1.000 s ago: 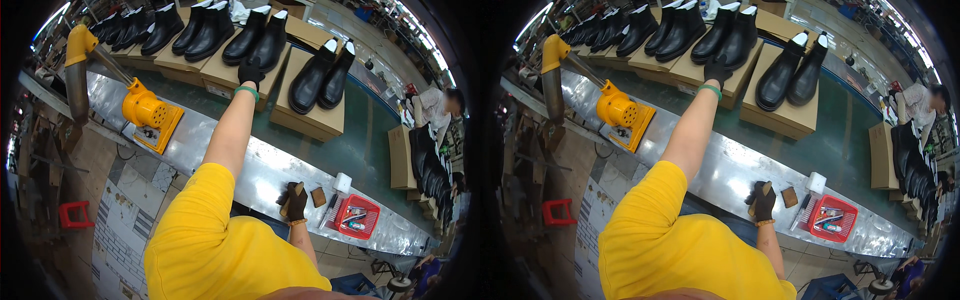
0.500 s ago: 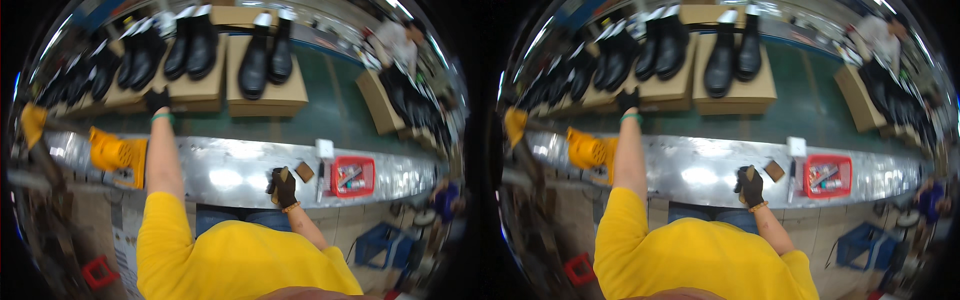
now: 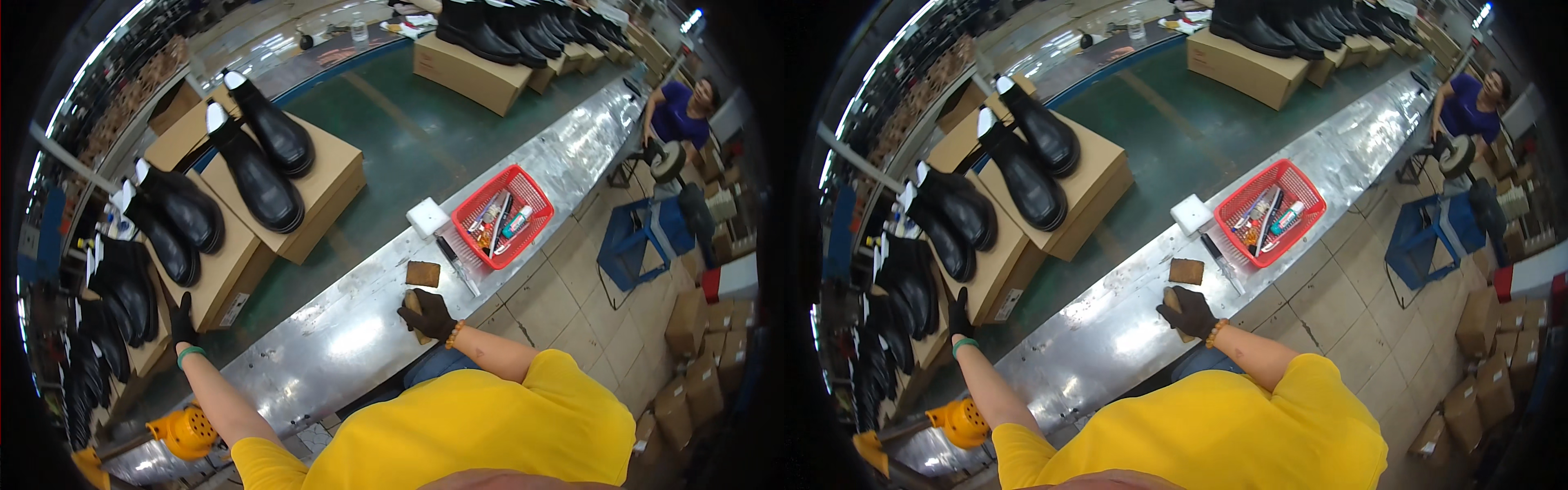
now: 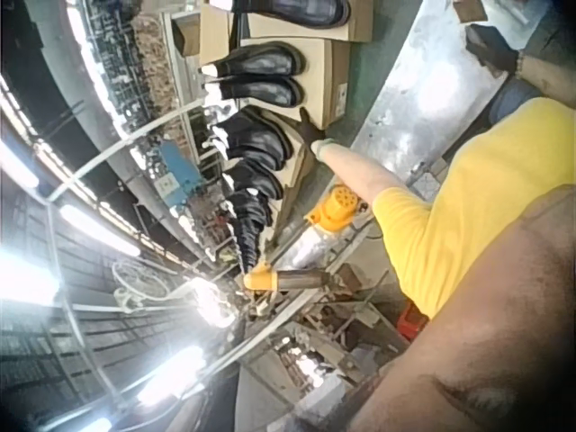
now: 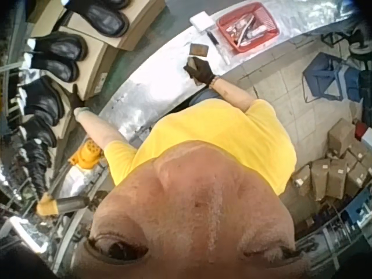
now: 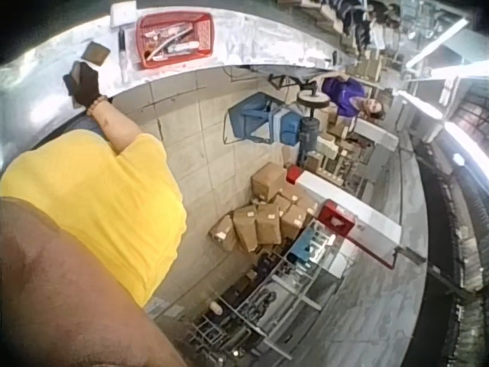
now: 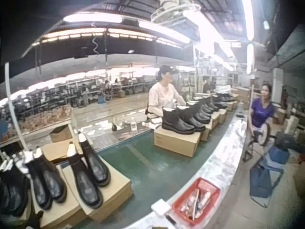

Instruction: The person cleans black leather boots on a factory assembly line. They pick up boots from a conveyor belt, use a wooden brush to scrub the soles and sides, and then wipe the boots with a white cloth. The cleaned boots are placed back onto the conveyor belt.

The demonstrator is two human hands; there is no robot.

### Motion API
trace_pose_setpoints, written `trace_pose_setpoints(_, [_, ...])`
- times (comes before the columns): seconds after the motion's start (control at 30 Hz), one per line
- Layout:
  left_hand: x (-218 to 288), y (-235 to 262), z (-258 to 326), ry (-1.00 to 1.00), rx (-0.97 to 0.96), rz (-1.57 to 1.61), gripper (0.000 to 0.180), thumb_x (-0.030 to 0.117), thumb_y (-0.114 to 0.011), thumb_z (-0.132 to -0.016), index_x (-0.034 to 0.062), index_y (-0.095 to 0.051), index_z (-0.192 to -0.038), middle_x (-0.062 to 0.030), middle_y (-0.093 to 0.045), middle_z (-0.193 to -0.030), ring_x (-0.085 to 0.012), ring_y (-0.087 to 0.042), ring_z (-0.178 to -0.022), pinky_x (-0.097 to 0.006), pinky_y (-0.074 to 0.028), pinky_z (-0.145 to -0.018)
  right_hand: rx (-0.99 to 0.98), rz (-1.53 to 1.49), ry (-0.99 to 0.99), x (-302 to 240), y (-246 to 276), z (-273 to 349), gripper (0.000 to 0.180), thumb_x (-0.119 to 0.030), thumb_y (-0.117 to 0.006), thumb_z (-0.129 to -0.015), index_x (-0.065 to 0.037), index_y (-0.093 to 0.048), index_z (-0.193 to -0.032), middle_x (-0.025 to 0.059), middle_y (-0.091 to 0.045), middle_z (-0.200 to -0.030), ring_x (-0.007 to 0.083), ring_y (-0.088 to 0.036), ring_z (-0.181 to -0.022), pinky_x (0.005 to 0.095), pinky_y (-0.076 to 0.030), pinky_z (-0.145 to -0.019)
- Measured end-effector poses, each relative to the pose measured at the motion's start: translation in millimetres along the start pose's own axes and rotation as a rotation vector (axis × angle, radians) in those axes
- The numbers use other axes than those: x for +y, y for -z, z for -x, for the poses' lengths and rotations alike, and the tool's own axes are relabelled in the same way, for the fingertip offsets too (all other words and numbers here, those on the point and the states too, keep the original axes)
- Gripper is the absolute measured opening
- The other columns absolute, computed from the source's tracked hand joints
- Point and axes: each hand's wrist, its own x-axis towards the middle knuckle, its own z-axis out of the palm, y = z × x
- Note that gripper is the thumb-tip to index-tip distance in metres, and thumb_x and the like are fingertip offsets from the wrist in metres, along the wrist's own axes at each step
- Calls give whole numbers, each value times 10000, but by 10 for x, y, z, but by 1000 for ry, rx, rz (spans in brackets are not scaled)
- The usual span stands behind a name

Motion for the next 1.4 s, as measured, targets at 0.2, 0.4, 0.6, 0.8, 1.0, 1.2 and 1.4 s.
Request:
trace_pose_setpoints(0.2, [-86, 67, -385, -146, -31, -72, 634, 256, -614, -828, 111, -365, -1392, -169, -481, -1300, -269, -496, -1147, -352, -395, -950, 12, 150, 134, 86, -105, -49, 316, -316, -691, -762, -45, -535, -808, 157, -566, -690, 364, -566, -635, 411, -434, -558])
trace_pose_setpoints(0.4, [-96, 274, -338, -489, -162, -1195, 597, 113, -564, -857, 173, -346, -1409, -206, -493, -1290, -280, -485, -1193, -355, -383, -973, -43, 224, 100, -112, -100, -101, 332, -347, -682, -758, -53, -535, -801, 157, -568, -687, 369, -560, -647, 424, -434, -577])
trace_pose_setpoints(0.6, [425, -678, -154, -132, -393, 202, 485, 234, -556, -902, 92, -404, -1341, -128, -564, -1159, -223, -536, -1085, -340, -425, -911, -68, 218, 97, -126, -131, -152, 329, -354, -668, -760, -57, -537, -817, 158, -573, -716, 370, -560, -662, 426, -435, -588])
trace_pose_setpoints(0.8, [1034, -1703, -216, -92, -586, 223, 710, 303, -645, -815, 244, -268, -1415, -31, -424, -1348, -230, -414, -1208, -484, -391, -913, -90, 229, 95, -184, -148, -174, 336, -358, -663, -764, -52, -546, -838, 161, -576, -753, 369, -560, -687, 422, -435, -605])
trace_pose_setpoints(1.0, [1549, -2778, 13, -113, -673, 106, 751, 410, -674, -775, 235, -303, -1405, -46, -391, -1394, -319, -317, -1289, -607, -268, -949, -111, 246, 54, -219, -208, -258, 349, -376, -650, -779, -52, -543, -854, 169, -579, -760, 378, -561, -699, 425, -437, -621])
trace_pose_setpoints(1.2, [1926, -3437, 453, -172, -643, 20, 828, 482, -649, -777, 199, -244, -1442, -156, -350, -1416, -360, -347, -1271, -579, -320, -944, -102, 236, 86, -203, -211, -279, 354, -384, -645, -784, -55, -538, -861, 169, -582, -754, 369, -568, -690, 425, -442, -619])
trace_pose_setpoints(1.4, [1443, -3082, 717, -170, -700, 133, 662, 436, -562, -871, 199, -301, -1431, -24, -347, -1438, -280, -383, -1253, -464, -350, -964, -79, 283, 169, -33, -284, -346, 339, -360, -663, -772, -46, -549, -827, 170, -580, -703, 376, -564, -650, 435, -438, -585])
